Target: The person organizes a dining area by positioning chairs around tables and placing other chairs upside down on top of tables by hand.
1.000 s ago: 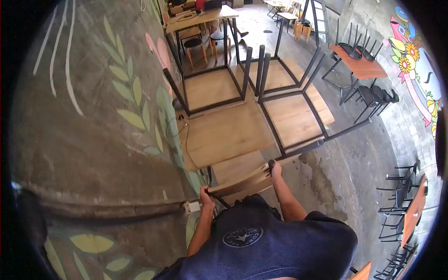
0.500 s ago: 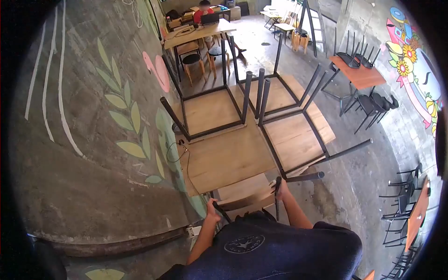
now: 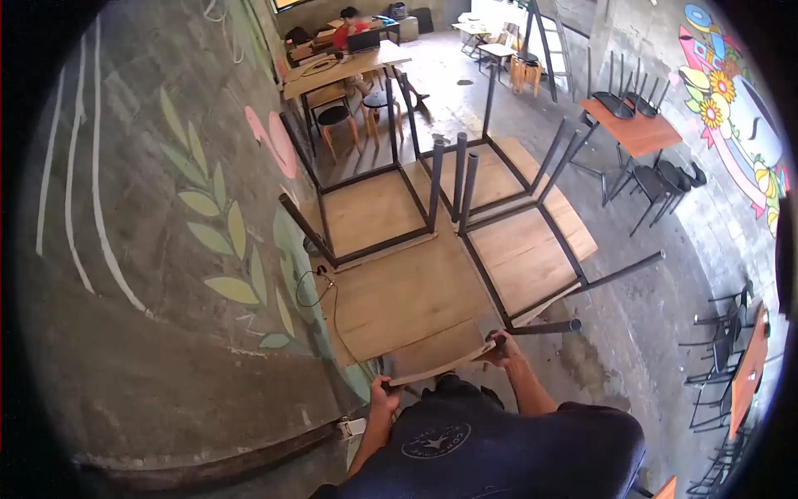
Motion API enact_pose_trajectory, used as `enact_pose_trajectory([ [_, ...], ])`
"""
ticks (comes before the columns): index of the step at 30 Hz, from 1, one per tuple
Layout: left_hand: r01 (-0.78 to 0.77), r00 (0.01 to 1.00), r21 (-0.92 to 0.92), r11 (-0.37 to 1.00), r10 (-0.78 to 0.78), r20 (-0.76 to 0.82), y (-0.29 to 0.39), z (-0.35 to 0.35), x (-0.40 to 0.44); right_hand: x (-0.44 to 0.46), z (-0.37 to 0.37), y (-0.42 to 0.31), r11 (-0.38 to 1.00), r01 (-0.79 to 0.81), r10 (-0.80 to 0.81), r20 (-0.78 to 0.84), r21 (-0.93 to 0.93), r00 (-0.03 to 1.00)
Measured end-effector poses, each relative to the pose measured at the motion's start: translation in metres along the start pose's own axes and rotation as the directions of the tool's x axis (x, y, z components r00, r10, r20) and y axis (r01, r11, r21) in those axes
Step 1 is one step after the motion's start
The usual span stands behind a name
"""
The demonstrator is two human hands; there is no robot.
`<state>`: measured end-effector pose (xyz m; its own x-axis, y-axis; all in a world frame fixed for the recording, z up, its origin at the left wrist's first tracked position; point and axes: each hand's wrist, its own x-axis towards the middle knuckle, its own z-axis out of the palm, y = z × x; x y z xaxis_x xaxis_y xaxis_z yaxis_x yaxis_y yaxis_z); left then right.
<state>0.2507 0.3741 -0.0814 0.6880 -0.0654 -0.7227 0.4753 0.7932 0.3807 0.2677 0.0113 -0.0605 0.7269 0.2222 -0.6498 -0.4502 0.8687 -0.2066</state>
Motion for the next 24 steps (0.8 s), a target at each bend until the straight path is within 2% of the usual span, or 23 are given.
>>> enact_pose_trajectory([
  [1,0.006,1.000,-0.043,0.999,-0.006,0.006,0.000,-0.007,0.010,0.001,-0.005,0.000,0.999,-0.012,0.011,0.018,0.034,1.000],
  [2,0.012,1.000,-0.085,0.996,-0.011,0.015,0.002,-0.008,0.017,0.029,-0.029,0.002,0.999,-0.040,0.041,-0.070,0.016,0.997],
  [6,-0.027,0.999,-0.088,0.996,0.023,-0.041,0.011,0.017,0.018,0.050,-0.034,0.013,0.998,0.064,-0.064,-0.010,0.005,0.998],
  [8,-0.029,0.999,-0.122,0.992,0.033,0.033,0.014,0.008,0.034,0.061,-0.032,0.015,0.990,0.140,-0.134,-0.138,0.032,0.981],
  [9,-0.014,0.999,-0.099,0.995,0.019,0.042,0.016,0.005,0.041,0.064,-0.029,0.016,0.986,0.159,-0.150,-0.145,0.052,0.978],
  [11,-0.060,0.998,-0.179,0.982,0.062,0.004,0.019,0.012,0.049,0.067,-0.021,0.017,0.987,0.136,-0.125,-0.132,0.079,0.983],
  [13,-0.069,0.998,-0.148,0.987,0.070,0.002,0.021,0.021,0.049,0.073,-0.020,0.019,0.989,0.125,-0.115,-0.107,0.084,0.988],
  [15,-0.084,0.996,-0.124,0.989,0.084,-0.006,0.022,0.027,0.051,0.099,-0.040,0.021,0.991,0.104,-0.097,-0.078,0.084,0.992],
  [17,-0.079,0.994,-0.160,0.984,0.066,-0.088,0.020,0.023,0.058,0.142,-0.081,0.026,0.985,0.075,-0.083,0.041,0.157,0.996],
  [18,-0.075,0.993,-0.148,0.986,0.061,-0.097,0.020,0.022,0.062,0.141,-0.076,0.026,0.983,0.072,-0.079,0.034,0.170,0.996],
  [20,-0.047,0.993,-0.076,0.996,0.039,-0.108,0.018,0.021,0.070,0.133,-0.049,0.014,0.994,0.098,-0.096,0.041,-0.053,0.995],
  [24,-0.051,0.997,-0.096,0.994,0.046,-0.061,0.017,0.018,0.083,0.124,-0.027,0.010,0.998,0.055,-0.052,-0.071,0.035,0.996],
])
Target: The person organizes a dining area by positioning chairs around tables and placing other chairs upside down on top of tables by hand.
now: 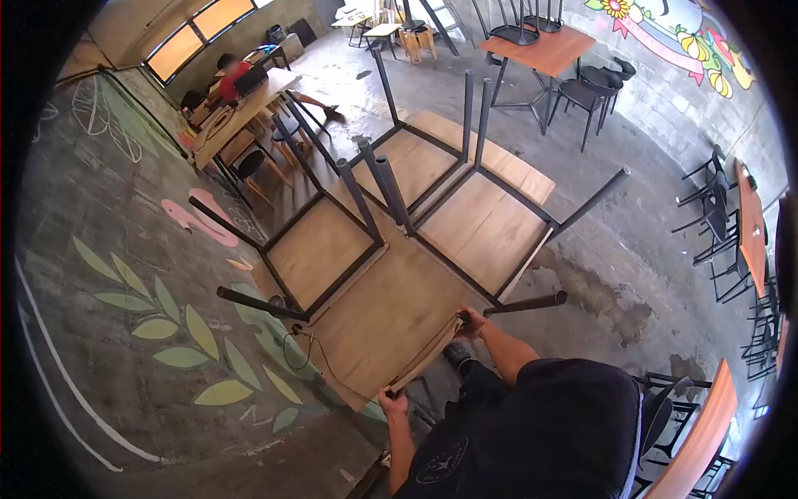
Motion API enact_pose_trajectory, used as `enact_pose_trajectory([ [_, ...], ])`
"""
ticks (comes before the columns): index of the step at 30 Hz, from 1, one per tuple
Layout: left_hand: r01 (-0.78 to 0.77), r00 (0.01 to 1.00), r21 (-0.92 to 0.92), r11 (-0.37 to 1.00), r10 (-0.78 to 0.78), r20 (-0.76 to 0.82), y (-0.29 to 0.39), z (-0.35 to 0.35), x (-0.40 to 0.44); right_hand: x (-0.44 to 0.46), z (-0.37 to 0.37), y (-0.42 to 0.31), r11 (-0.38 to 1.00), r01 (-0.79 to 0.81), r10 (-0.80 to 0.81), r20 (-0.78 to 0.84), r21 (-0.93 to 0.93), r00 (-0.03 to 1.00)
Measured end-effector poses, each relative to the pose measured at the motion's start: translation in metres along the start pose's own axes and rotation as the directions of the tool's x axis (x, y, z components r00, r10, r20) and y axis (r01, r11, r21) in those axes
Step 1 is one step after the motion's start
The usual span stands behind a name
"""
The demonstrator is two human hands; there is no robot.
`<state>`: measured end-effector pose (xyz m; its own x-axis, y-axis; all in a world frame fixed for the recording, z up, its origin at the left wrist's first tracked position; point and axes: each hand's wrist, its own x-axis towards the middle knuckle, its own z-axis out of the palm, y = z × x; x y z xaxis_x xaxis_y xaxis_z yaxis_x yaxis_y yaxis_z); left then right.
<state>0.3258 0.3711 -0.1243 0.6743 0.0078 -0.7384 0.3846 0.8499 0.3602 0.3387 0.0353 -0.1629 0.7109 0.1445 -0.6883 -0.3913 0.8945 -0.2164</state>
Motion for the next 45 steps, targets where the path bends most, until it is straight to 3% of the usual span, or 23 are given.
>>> enact_pose_trajectory([
  [3,-0.020,1.000,0.012,1.000,0.020,0.004,-0.006,0.006,-0.012,0.002,-0.012,0.005,0.999,0.008,-0.012,-0.084,-0.048,0.996],
  [5,0.001,0.990,0.121,0.993,-0.018,0.138,-0.012,0.007,-0.001,0.000,0.000,0.002,0.982,0.069,-0.013,-0.299,0.177,0.954],
  [7,-0.027,0.993,0.170,0.985,0.007,0.118,-0.017,-0.002,0.010,-0.011,0.014,0.002,0.973,0.111,-0.044,-0.308,0.203,0.950],
  [10,-0.015,0.972,0.188,0.982,-0.030,0.232,-0.022,-0.016,0.035,-0.018,0.017,0.005,0.955,0.178,-0.107,-0.286,0.236,0.952],
  [12,0.024,0.997,0.199,0.980,-0.037,0.061,-0.018,0.002,0.011,-0.024,0.014,0.020,0.953,0.202,-0.154,-0.216,0.224,0.964],
  [13,0.030,0.996,0.202,0.979,-0.046,0.071,-0.017,0.015,-0.003,-0.028,0.013,0.027,0.950,0.215,-0.166,-0.218,0.225,0.962],
  [15,0.009,0.978,0.463,0.886,0.089,-0.191,-0.016,0.035,-0.033,-0.038,0.007,0.042,0.978,0.134,-0.081,-0.302,0.158,0.950],
  [17,0.036,0.994,0.461,0.886,0.016,-0.109,-0.012,0.032,-0.038,-0.078,0.001,0.049,0.993,0.081,-0.059,-0.226,0.090,0.972],
  [18,-0.110,0.977,0.556,0.824,0.192,-0.091,-0.013,0.030,-0.039,-0.089,-0.013,0.054,0.971,0.018,-0.046,-0.113,-0.238,0.993],
  [19,-0.243,0.932,0.640,0.729,0.359,-0.055,-0.019,0.024,-0.043,-0.102,-0.028,0.060,0.838,-0.018,0.009,-0.018,-0.546,1.000],
  [20,-0.232,0.938,0.643,0.729,0.343,-0.050,-0.025,0.023,-0.056,-0.147,-0.022,0.060,0.776,0.012,-0.002,0.016,-0.631,1.000],
  [23,-0.216,0.965,0.574,0.790,0.262,0.002,-0.052,0.042,-0.101,-0.207,-0.047,0.070,0.834,0.111,-0.019,0.172,-0.540,0.985],
  [24,-0.193,0.981,0.615,0.765,0.172,0.093,-0.063,0.040,-0.108,-0.228,-0.054,0.072,0.833,0.118,-0.034,0.163,-0.540,0.986],
  [25,-0.176,0.981,0.656,0.734,0.074,0.181,-0.076,0.039,-0.116,-0.260,-0.052,0.072,0.852,0.203,-0.132,0.177,-0.483,0.975],
  [27,-0.238,0.964,0.713,0.660,0.071,0.255,-0.105,0.044,-0.143,-0.313,-0.060,0.080,0.860,0.294,-0.244,0.170,-0.418,0.955],
  [30,-0.254,0.908,0.748,0.613,-0.114,0.402,-0.142,0.050,-0.160,-0.367,-0.078,0.088,0.846,0.431,-0.409,0.136,-0.314,0.902],
  [33,-0.182,0.787,0.684,0.706,-0.312,0.532,-0.171,0.084,-0.221,-0.409,-0.088,0.086,0.814,0.518,-0.504,0.124,-0.264,0.855],
  [35,-0.159,0.641,0.667,0.728,-0.438,0.631,-0.190,0.088,-0.245,-0.430,-0.095,0.089,0.808,0.586,-0.568,0.189,-0.056,0.801],
  [39,-0.246,0.605,0.693,0.678,-0.452,0.656,-0.233,0.108,-0.270,-0.455,-0.116,0.088,0.719,0.694,-0.686,0.174,0.016,0.707],
  [41,-0.607,0.519,0.461,0.648,-0.116,0.847,-0.253,0.127,-0.258,-0.467,-0.135,0.086,0.692,0.720,-0.712,0.122,-0.044,0.692],
  [43,-0.902,0.237,0.089,0.423,0.313,0.920,-0.269,0.158,-0.242,-0.478,-0.159,0.084,0.683,0.730,-0.729,0.039,-0.034,0.684],
  [44,-0.978,0.207,0.177,0.112,0.399,0.893,-0.266,0.175,-0.253,-0.484,-0.173,0.083,0.696,0.717,-0.718,-0.024,-0.036,0.696],
  [45,-0.943,0.138,0.263,-0.205,0.477,0.868,-0.259,0.195,-0.270,-0.492,-0.185,0.078,0.678,0.735,-0.735,-0.040,-0.025,0.677],
])
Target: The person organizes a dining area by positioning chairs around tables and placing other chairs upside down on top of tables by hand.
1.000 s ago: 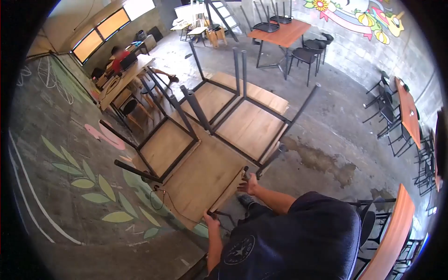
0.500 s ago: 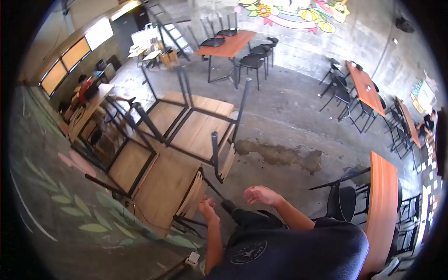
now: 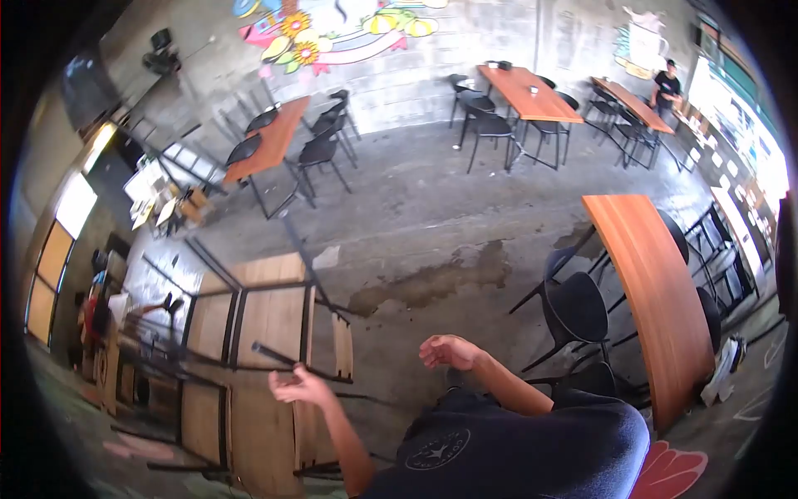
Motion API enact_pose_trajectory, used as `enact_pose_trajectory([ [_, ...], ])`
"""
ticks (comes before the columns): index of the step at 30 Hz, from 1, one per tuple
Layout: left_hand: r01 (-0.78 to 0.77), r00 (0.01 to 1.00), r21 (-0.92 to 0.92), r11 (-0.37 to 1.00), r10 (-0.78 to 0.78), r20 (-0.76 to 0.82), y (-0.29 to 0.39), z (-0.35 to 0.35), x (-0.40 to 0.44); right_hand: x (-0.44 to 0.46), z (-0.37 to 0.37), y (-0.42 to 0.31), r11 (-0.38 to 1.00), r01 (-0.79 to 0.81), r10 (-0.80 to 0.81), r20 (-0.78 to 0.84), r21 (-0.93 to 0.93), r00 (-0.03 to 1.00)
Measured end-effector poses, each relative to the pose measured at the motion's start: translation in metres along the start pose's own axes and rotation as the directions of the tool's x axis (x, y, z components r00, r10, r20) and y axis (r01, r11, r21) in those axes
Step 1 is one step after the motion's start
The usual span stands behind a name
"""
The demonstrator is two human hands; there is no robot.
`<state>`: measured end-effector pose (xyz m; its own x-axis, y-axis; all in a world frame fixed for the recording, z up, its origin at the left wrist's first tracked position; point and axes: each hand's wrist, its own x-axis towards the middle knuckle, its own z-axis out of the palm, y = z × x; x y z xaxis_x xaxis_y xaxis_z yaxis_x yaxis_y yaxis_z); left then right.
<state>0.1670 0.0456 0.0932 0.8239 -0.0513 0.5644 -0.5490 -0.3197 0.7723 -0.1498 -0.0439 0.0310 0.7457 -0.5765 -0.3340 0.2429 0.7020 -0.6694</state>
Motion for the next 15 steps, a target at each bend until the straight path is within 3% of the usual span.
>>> enact_pose_trajectory([
  [2,-0.033,0.996,0.189,0.981,0.048,-0.075,0.011,0.019,0.029,-0.006,-0.024,-0.013,1.000,0.023,-0.022,-0.073,0.012,0.997],
  [4,-0.189,0.976,-0.142,0.972,0.170,-0.135,0.005,0.043,0.051,-0.007,-0.054,-0.024,0.996,0.061,-0.054,-0.118,0.059,0.992],
  [6,-0.134,0.991,-0.191,0.972,0.131,-0.028,0.007,0.059,0.068,0.001,-0.081,-0.044,0.989,0.119,-0.103,-0.153,0.093,0.983],
  [8,0.034,0.993,-0.179,0.983,-0.054,-0.106,0.005,0.074,0.071,0.002,-0.103,-0.060,0.985,0.112,-0.085,-0.195,0.133,0.977],
  [11,0.006,0.973,-0.164,0.986,-0.043,-0.226,-0.004,0.082,0.077,0.005,-0.126,-0.084,0.978,0.178,-0.145,-0.257,0.110,0.956],
  [12,-0.023,0.957,-0.061,0.998,0.004,-0.290,-0.010,0.084,0.078,0.004,-0.131,-0.091,0.976,0.182,-0.145,-0.267,0.119,0.953],
  [15,-0.007,0.950,0.015,1.000,0.011,-0.312,0.003,0.077,0.085,-0.001,-0.139,-0.106,0.965,0.246,-0.200,-0.347,0.094,0.916],
])
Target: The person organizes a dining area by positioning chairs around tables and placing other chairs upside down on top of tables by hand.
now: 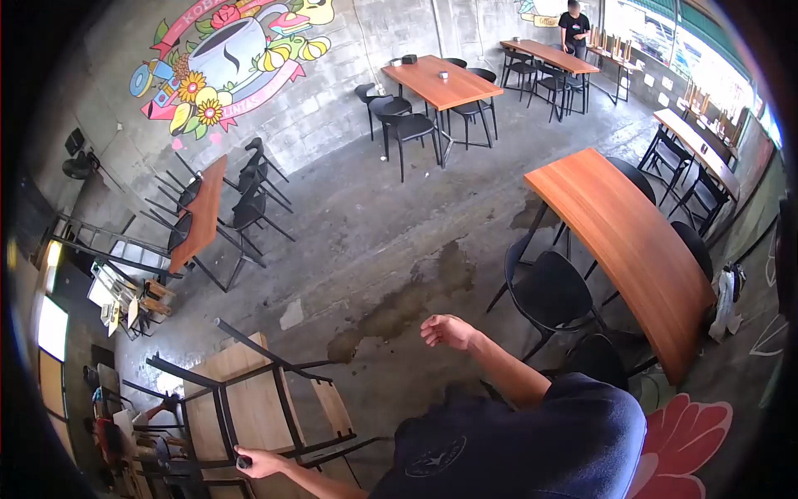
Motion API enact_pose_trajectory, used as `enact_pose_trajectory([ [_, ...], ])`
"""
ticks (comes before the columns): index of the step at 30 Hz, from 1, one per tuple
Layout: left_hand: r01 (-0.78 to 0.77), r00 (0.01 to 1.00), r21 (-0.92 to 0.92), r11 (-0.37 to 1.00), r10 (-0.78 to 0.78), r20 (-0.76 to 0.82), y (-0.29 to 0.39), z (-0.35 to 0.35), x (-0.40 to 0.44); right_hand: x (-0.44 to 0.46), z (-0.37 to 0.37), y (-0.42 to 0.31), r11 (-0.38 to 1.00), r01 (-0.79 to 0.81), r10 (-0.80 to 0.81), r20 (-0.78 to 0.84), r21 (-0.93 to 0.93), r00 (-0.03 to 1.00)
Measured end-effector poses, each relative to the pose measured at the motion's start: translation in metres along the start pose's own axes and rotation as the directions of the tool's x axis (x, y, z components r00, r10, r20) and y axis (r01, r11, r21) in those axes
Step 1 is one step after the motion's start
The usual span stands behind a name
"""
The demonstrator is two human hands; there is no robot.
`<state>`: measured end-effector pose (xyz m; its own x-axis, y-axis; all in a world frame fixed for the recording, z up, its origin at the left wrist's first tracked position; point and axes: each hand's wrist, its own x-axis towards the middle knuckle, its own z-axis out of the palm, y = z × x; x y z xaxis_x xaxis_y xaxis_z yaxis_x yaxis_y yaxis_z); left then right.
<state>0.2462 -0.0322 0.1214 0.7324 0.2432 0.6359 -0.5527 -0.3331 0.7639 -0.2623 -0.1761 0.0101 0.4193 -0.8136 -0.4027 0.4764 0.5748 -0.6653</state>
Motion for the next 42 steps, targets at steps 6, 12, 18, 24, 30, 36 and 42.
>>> enact_pose_trajectory([
  [6,0.235,0.972,0.105,0.966,-0.234,-0.016,-0.020,0.009,0.016,0.007,-0.014,0.021,0.997,-0.050,0.056,-0.096,0.063,0.994],
  [12,0.399,0.916,-0.020,0.917,-0.397,0.062,-0.018,-0.001,0.008,0.019,0.017,0.070,0.976,-0.215,0.216,-0.067,0.022,0.974],
  [18,0.312,0.947,-0.417,0.854,-0.243,0.210,-0.007,-0.024,-0.005,0.058,0.104,0.101,0.951,-0.235,0.266,0.147,-0.199,0.953],
  [24,0.252,0.943,-0.474,0.844,-0.105,0.315,-0.023,-0.037,0.003,0.085,0.195,0.129,0.906,-0.175,0.301,0.295,-0.387,0.907],
  [30,0.178,0.919,-0.565,0.805,0.070,0.388,-0.022,-0.042,0.014,0.088,0.251,0.172,0.745,-0.094,0.427,0.365,-0.660,0.827],
  [36,0.464,0.799,-0.626,0.627,0.009,0.602,-0.028,-0.048,0.023,0.083,0.287,0.218,0.611,0.041,0.501,0.426,-0.791,0.753],
  [42,0.526,0.769,-0.633,0.568,0.000,0.639,-0.028,-0.047,0.027,0.084,0.323,0.249,0.543,0.268,0.500,0.563,-0.796,0.657],
])
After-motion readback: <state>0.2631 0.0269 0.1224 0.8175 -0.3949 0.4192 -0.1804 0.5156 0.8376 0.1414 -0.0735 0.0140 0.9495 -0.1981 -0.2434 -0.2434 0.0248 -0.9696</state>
